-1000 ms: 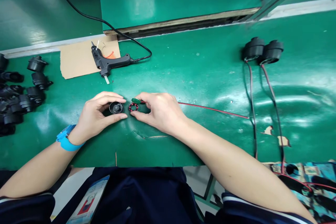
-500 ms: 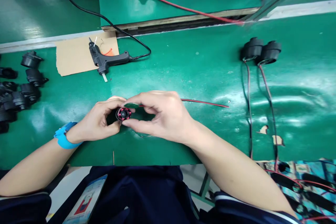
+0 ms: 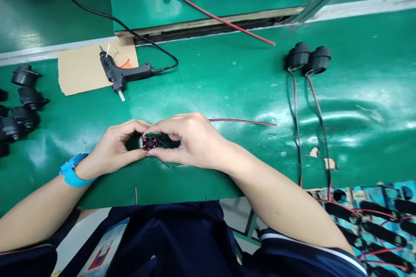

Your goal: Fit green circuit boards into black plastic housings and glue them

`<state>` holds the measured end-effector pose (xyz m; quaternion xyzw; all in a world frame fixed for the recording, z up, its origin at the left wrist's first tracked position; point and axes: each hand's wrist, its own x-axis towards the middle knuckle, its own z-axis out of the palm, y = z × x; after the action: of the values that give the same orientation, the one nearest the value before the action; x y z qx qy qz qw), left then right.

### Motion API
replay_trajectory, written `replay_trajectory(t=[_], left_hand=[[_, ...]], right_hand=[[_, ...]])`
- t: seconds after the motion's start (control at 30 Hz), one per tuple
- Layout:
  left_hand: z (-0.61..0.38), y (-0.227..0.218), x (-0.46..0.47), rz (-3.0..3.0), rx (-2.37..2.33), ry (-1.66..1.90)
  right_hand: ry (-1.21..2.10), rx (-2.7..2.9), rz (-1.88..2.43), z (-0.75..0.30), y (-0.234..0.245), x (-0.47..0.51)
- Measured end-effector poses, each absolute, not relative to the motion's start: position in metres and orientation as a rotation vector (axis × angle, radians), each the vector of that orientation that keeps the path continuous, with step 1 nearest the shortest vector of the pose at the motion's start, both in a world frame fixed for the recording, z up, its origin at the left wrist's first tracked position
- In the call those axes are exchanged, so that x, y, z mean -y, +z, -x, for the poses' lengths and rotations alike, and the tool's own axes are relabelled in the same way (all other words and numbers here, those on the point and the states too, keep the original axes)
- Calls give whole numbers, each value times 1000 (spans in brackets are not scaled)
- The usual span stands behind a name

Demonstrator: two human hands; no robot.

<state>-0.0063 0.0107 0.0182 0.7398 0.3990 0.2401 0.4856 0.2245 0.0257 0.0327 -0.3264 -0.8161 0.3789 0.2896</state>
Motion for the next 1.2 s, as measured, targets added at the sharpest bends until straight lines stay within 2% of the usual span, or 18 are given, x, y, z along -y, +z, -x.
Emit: replay_trajectory(t=[0.37,0.87,1.03,1.2], left_hand=[[8,16,-8,-1838,-1007,610],[6,17,-8,-1773,-1018,600],[6,16,-7,-1773,-1008,616],[4,16,-4,-1778,-1057,777]], right_hand=[[1203,2168,1060,-237,48,-30],[1054,2157,977,-232,47,-27],[1028,2150,1104,-234,49,-26],[1045,2178,976,-230,46,-25]])
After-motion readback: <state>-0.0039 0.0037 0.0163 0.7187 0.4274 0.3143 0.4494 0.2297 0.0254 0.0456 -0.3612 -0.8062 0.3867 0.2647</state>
